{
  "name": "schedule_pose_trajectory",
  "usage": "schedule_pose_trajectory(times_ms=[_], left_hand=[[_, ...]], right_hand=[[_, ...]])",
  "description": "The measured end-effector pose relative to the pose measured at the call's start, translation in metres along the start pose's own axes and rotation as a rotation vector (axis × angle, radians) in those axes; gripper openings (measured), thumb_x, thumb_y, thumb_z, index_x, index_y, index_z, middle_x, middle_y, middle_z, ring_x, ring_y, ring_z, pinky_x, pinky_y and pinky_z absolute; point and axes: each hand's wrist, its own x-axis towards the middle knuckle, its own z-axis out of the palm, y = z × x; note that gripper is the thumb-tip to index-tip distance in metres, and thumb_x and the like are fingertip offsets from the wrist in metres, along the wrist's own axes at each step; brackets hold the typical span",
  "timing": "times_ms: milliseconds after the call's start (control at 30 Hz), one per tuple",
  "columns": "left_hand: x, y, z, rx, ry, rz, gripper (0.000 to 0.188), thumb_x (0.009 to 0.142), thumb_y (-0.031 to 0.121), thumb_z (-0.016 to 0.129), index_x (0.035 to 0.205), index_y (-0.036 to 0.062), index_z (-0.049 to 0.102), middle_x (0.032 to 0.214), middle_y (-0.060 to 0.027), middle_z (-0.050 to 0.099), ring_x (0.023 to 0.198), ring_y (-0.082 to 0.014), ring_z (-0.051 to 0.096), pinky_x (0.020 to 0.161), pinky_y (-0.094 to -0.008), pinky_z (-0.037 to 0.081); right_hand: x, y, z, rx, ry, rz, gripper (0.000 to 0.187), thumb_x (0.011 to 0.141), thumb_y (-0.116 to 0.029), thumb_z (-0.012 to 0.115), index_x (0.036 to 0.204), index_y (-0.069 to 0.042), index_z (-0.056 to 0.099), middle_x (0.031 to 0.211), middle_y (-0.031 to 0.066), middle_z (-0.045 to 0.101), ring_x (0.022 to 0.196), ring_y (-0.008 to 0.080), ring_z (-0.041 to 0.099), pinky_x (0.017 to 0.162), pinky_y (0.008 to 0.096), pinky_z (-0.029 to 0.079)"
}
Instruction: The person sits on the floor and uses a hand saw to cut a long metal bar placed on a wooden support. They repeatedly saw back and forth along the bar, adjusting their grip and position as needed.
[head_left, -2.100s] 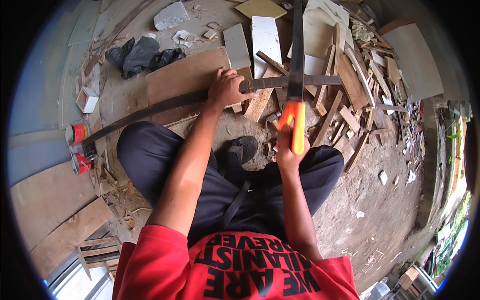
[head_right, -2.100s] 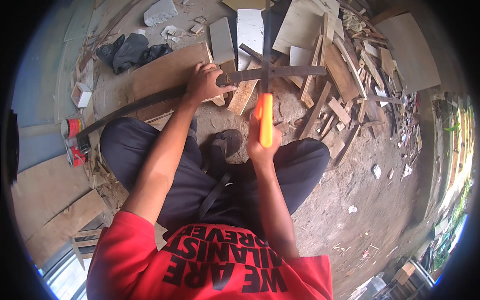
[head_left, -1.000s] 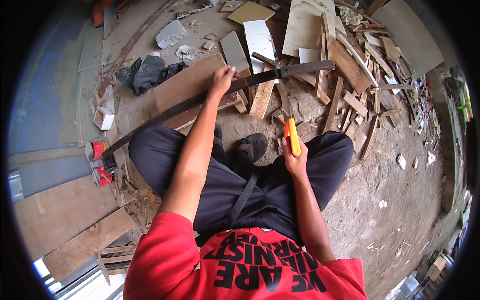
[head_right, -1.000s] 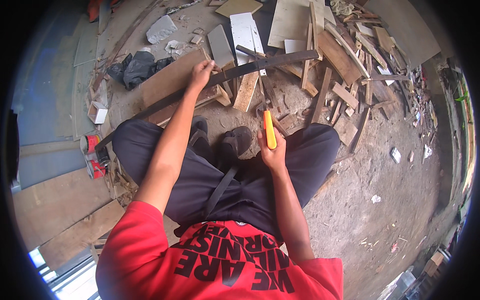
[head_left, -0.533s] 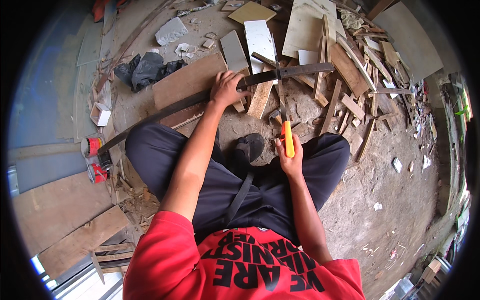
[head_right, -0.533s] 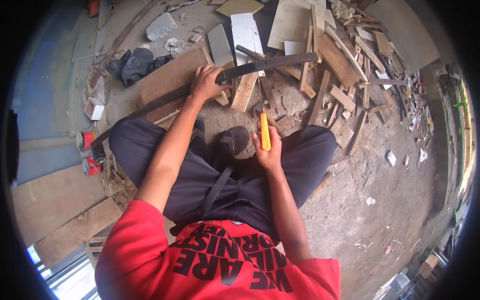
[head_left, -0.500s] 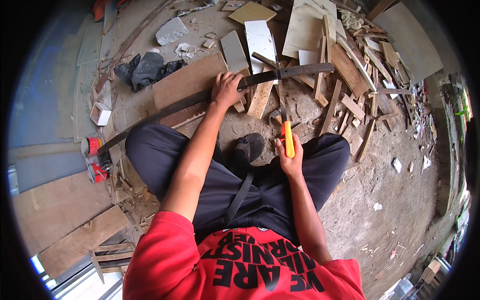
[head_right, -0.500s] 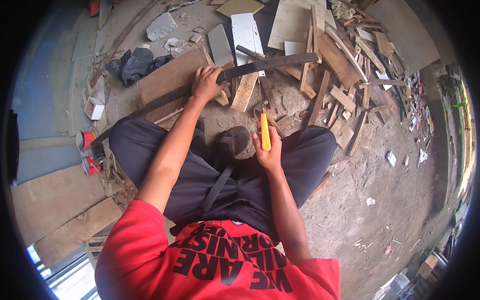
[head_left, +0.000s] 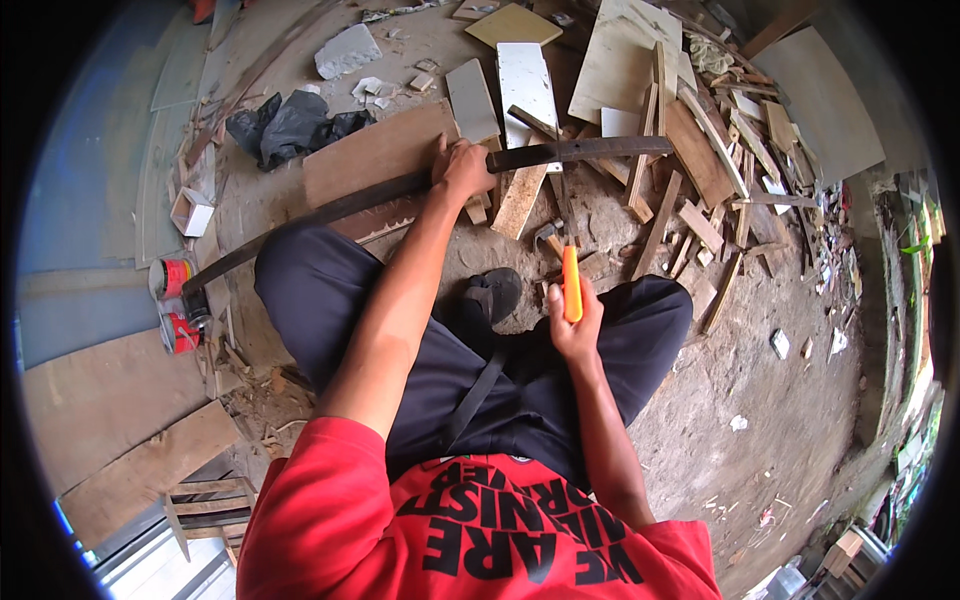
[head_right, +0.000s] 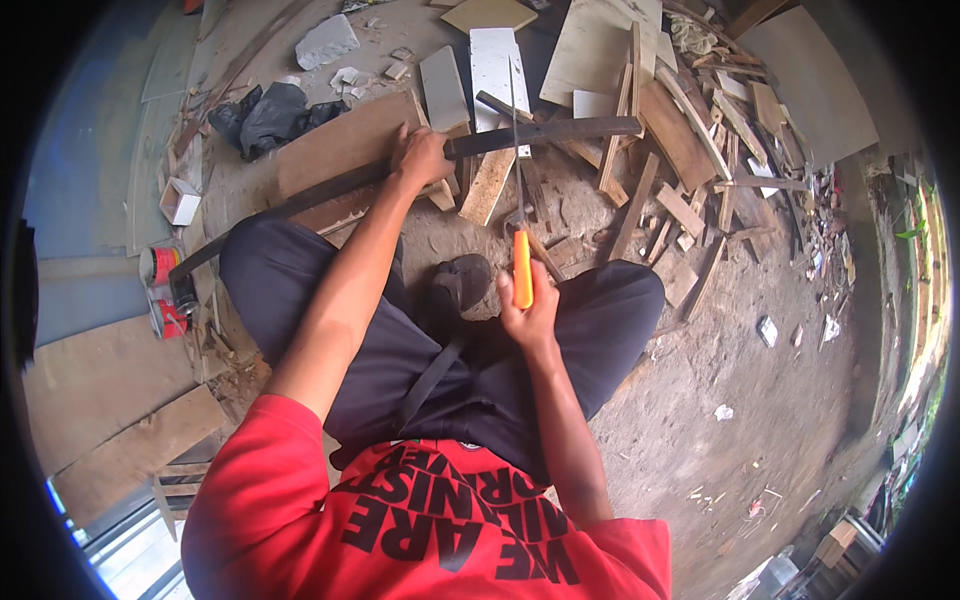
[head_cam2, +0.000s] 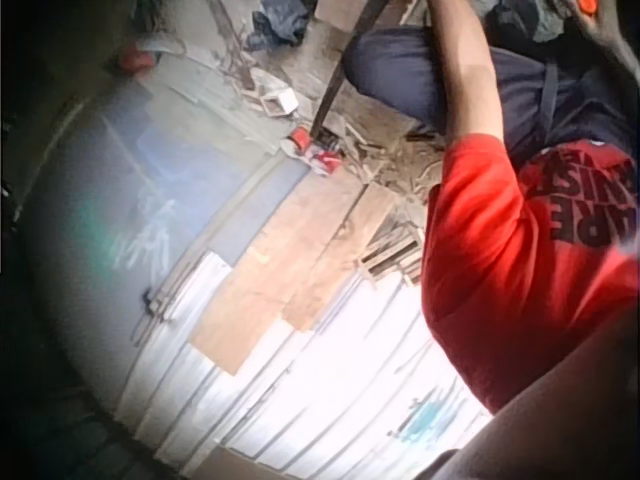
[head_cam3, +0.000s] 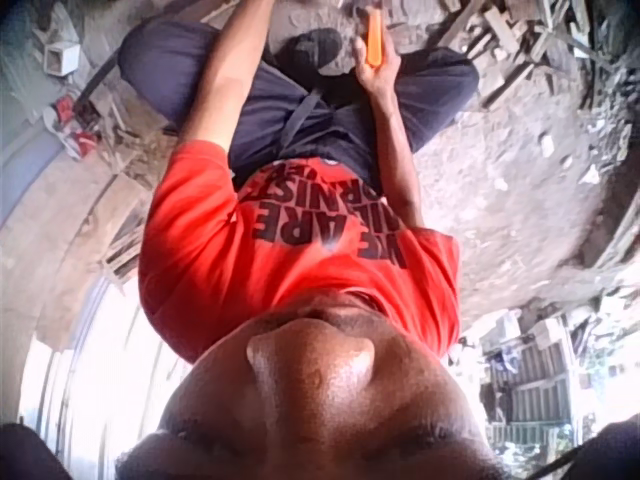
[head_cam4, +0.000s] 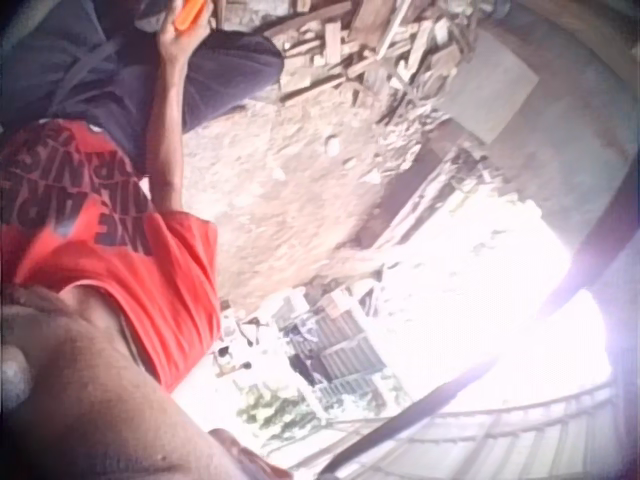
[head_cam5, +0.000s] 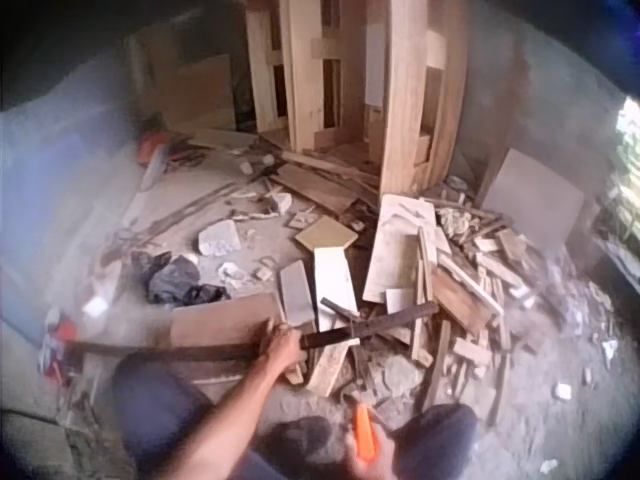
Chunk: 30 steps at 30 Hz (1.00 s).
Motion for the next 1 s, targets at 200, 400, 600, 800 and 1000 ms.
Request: schedule_pose_trajectory(times_ms=[200, 400, 600, 800, 1000], left_hand=[[0.012, 0.001, -0.013, 0.076, -0.209, -0.009, 0.036, 0.08, 0.039, 0.062, 0.098, 0.0113, 0.077, 0.113, -0.0158, 0.07, 0.118, -0.0282, 0.062, 0.12, -0.0552, 0.013], [0.024, -0.013, -0.009, 0.047, -0.203, 0.021, 0.024, 0.072, 0.03, 0.063, 0.071, 0.009, 0.075, 0.07, -0.0122, 0.071, 0.084, -0.0287, 0.071, 0.116, -0.0635, 0.008], [0.037, -0.016, -0.005, -0.112, -0.393, 0.0, 0.025, 0.07, 0.029, 0.065, 0.079, 0.008, 0.075, 0.075, -0.012, 0.073, 0.076, -0.0276, 0.071, 0.087, -0.0423, 0.052], [0.048, -0.026, 0.01, -0.111, -0.369, 0.045, 0.028, 0.071, 0.03, 0.066, 0.085, 0.0076, 0.075, 0.077, -0.0104, 0.073, 0.075, -0.0257, 0.071, 0.072, -0.0378, 0.055], [0.042, -0.021, 0.007, -0.004, -0.313, 0.04, 0.031, 0.072, 0.034, 0.065, 0.089, 0.0091, 0.076, 0.087, -0.0116, 0.075, 0.085, -0.0274, 0.071, 0.088, -0.0393, 0.052]], right_hand=[[-0.018, -0.032, 0.036, 0.008, 0.013, 0.061, 0.022, 0.092, -0.018, 0.069, 0.094, 0.0, 0.058, 0.062, 0.008, 0.053, 0.052, 0.0117, 0.051, 0.05, 0.0276, 0.043], [-0.017, -0.041, 0.032, -0.007, -0.047, 0.084, 0.022, 0.092, -0.018, 0.069, 0.091, 0.001, 0.058, 0.06, 0.0071, 0.051, 0.052, 0.0113, 0.049, 0.052, 0.0269, 0.042], [-0.021, -0.049, 0.03, 0.017, -0.058, 0.131, 0.022, 0.092, -0.018, 0.069, 0.09, 0.0, 0.057, 0.059, 0.0067, 0.05, 0.053, 0.0102, 0.047, 0.051, 0.027, 0.041], [-0.018, -0.061, 0.033, -0.018, -0.066, 0.125, 0.023, 0.092, -0.019, 0.069, 0.089, 0.0, 0.057, 0.059, 0.0065, 0.05, 0.053, 0.0096, 0.047, 0.051, 0.0272, 0.041], [-0.02, -0.064, 0.031, 0.021, -0.094, 0.226, 0.022, 0.092, -0.018, 0.069, 0.09, 0.001, 0.058, 0.061, 0.0058, 0.052, 0.056, 0.0089, 0.048, 0.053, 0.0268, 0.042]])
